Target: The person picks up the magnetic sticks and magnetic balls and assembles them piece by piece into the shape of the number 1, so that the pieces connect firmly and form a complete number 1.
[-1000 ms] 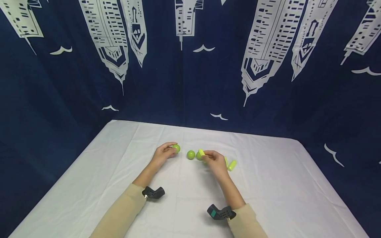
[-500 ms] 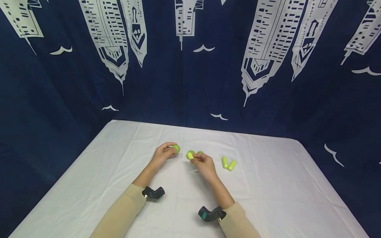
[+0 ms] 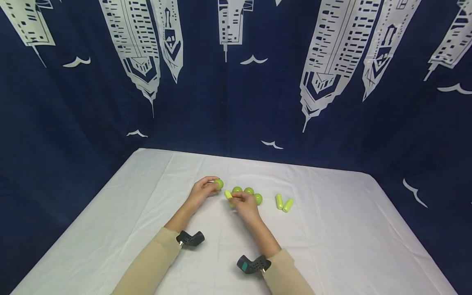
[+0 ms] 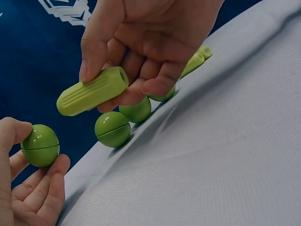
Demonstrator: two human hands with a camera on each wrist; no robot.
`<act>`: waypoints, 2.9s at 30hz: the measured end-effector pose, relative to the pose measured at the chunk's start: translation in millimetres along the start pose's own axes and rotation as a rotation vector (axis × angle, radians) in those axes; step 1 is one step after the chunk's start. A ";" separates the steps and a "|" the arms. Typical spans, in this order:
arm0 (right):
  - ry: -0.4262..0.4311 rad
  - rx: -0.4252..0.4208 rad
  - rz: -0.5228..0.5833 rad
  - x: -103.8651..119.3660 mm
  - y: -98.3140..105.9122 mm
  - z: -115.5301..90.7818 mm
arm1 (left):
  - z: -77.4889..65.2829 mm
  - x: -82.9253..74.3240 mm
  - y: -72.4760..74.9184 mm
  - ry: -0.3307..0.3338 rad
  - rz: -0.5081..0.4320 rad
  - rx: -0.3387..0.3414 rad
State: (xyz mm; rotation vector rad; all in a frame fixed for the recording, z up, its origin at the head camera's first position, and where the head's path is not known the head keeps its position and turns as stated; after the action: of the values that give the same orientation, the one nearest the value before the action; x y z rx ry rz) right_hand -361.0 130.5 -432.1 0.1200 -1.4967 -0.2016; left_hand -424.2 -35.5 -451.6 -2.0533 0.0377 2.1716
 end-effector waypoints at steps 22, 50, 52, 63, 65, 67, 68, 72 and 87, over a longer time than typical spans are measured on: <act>-0.054 0.027 0.262 -17.5 -28.9 0.6 | -1.3 -2.3 -1.4 -0.017 -0.021 0.023; -0.058 0.025 0.237 -30.8 -28.5 4.5 | -7.3 -9.5 -7.0 0.021 0.033 0.078; -0.057 0.018 0.234 -30.8 -27.9 4.6 | -2.8 -2.4 -5.4 0.021 0.027 0.066; -0.033 -0.012 0.234 -26.3 -25.9 1.0 | -0.3 0.8 -0.9 0.019 0.020 0.005; -0.025 0.002 0.241 -25.4 -26.8 0.3 | -0.5 0.5 0.1 0.022 0.018 -0.009; -0.029 0.023 0.248 -26.3 -28.6 -0.2 | -1.0 0.2 0.8 0.024 0.018 -0.018; -0.032 0.034 0.251 -26.6 -29.6 -0.7 | -1.4 0.0 1.0 0.023 0.019 -0.021; -0.047 0.081 0.257 -26.8 -33.4 -1.9 | -2.2 -0.4 1.8 0.021 0.019 -0.024; -0.047 0.106 0.277 -24.2 -33.6 -3.1 | -0.9 1.5 0.1 0.009 0.024 0.025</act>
State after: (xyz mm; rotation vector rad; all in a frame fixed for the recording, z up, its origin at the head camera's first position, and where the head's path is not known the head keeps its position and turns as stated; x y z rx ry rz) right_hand -361.4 102.6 -462.8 -0.0084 -1.5529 0.0984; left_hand -423.5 -35.5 -453.1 -2.0594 0.0910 2.1652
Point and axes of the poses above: each hand's wrist, its own z-axis towards the middle knuckle, its own y-axis out of the back of the hand, x = y × z, the point moved 10 cm from there along z, towards the middle knuckle, and after that the axes turned 5 degrees about y, right-handed, at the moved point
